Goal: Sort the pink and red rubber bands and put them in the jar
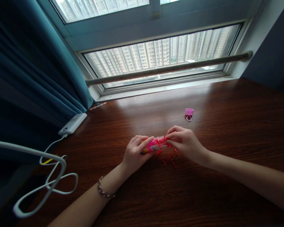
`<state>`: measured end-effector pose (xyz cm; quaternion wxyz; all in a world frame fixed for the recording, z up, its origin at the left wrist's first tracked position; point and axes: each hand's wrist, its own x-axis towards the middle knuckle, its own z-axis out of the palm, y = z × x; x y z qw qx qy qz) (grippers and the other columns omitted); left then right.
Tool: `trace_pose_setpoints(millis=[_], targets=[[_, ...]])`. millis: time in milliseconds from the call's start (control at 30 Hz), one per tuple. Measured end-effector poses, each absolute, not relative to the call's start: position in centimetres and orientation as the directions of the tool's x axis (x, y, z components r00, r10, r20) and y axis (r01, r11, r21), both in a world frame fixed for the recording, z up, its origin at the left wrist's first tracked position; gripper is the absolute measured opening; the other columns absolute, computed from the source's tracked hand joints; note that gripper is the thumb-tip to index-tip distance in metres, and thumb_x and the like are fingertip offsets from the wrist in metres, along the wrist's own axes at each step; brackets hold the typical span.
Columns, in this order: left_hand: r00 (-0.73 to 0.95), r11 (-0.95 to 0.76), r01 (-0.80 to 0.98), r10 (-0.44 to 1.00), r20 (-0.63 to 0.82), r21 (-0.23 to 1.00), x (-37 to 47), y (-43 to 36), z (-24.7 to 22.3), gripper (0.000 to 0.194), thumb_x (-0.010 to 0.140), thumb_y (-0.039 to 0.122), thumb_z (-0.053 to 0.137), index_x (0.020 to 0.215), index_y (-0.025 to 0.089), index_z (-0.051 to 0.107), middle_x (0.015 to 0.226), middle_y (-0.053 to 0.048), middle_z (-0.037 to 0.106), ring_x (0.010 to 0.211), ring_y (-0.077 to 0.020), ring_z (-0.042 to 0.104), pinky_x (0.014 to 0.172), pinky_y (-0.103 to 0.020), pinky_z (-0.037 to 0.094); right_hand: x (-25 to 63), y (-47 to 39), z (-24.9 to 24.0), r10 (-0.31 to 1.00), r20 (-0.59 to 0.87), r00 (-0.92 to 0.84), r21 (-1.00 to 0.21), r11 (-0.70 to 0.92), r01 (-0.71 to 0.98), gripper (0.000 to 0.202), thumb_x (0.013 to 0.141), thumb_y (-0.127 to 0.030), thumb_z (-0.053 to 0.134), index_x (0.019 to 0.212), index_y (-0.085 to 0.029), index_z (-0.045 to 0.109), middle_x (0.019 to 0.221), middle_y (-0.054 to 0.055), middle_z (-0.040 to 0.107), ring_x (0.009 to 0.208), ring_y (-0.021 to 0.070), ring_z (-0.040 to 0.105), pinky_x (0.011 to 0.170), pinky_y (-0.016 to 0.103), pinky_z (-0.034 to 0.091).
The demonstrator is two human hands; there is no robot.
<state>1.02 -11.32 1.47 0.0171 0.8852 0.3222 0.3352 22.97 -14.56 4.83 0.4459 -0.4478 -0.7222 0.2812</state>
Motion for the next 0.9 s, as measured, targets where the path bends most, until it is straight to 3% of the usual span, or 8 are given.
trace_pose_setpoints(millis=[167, 333, 567, 700, 767, 900], targets=[[0.549, -0.787, 0.562, 0.585, 0.597, 0.255, 1.1, -11.4, 1.6, 0.041, 0.071, 0.031, 0.065, 0.11, 0.021, 0.057, 0.095, -0.007, 0.062, 0.086, -0.0196, 0.055, 0.076, -0.034, 0.047, 22.8, -14.7, 4.7, 0.892, 0.4, -0.211, -0.823, 0.451, 0.346, 0.013, 0.077, -0.008, 0.055, 0.079, -0.015, 0.066, 0.079, 0.004, 0.062, 0.072, 0.0134, 0.057, 0.066, 0.024, 0.046], [0.565, -0.805, 0.533, 0.567, 0.599, 0.26, 1.2, -11.4, 1.8, 0.042, 0.071, 0.031, 0.065, 0.111, 0.022, 0.056, 0.095, -0.007, 0.062, 0.085, -0.0192, 0.055, 0.075, -0.034, 0.047, 23.0, -14.6, 3.9, 0.895, 0.435, -0.097, -0.826, 0.439, 0.353, 0.006, 0.072, -0.01, 0.062, 0.074, -0.015, 0.06, 0.071, 0.001, 0.06, 0.065, 0.0127, 0.055, 0.059, 0.023, 0.044], [0.596, -0.837, 0.469, 0.536, 0.598, 0.282, 1.1, -11.6, 1.7, 0.049, 0.069, 0.027, 0.067, 0.116, 0.021, 0.053, 0.097, -0.007, 0.06, 0.086, -0.0187, 0.054, 0.076, -0.033, 0.047, 23.0, -14.9, 4.1, 0.746, 0.643, -0.174, -0.613, 0.637, 0.467, 0.01, 0.077, -0.014, 0.06, 0.067, -0.017, 0.061, 0.069, 0.003, 0.061, 0.07, 0.0151, 0.052, 0.064, 0.026, 0.043], [0.589, -0.836, 0.463, 0.538, 0.603, 0.294, 1.2, -11.8, 1.8, 0.048, 0.069, 0.027, 0.068, 0.115, 0.022, 0.053, 0.096, -0.007, 0.06, 0.086, -0.0187, 0.054, 0.076, -0.033, 0.047, 23.0, -15.1, 4.2, 0.691, 0.698, -0.19, -0.499, 0.659, 0.563, 0.007, 0.077, -0.018, 0.06, 0.07, -0.019, 0.062, 0.066, 0.002, 0.064, 0.068, 0.0163, 0.049, 0.063, 0.028, 0.041], [0.567, -0.827, 0.473, 0.55, 0.613, 0.305, 1.2, -11.8, 1.8, 0.047, 0.069, 0.027, 0.068, 0.114, 0.022, 0.054, 0.096, -0.007, 0.061, 0.085, -0.0188, 0.055, 0.075, -0.033, 0.047, 22.9, -15.3, 4.0, 0.707, 0.689, -0.163, -0.533, 0.645, 0.548, 0.004, 0.079, -0.017, 0.058, 0.081, -0.019, 0.06, 0.071, 0.002, 0.065, 0.069, 0.0163, 0.052, 0.065, 0.028, 0.042], [0.51, -0.8, 0.512, 0.576, 0.639, 0.313, 1.1, -11.7, 1.6, 0.045, 0.069, 0.027, 0.067, 0.112, 0.022, 0.055, 0.095, -0.007, 0.06, 0.084, -0.0187, 0.055, 0.073, -0.032, 0.048, 22.7, -16.0, 4.1, 0.811, 0.564, -0.152, -0.703, 0.569, 0.427, 0.029, 0.081, -0.012, 0.05, 0.109, -0.018, 0.044, 0.081, 0.003, 0.067, 0.062, 0.013, 0.056, 0.06, 0.024, 0.044]])
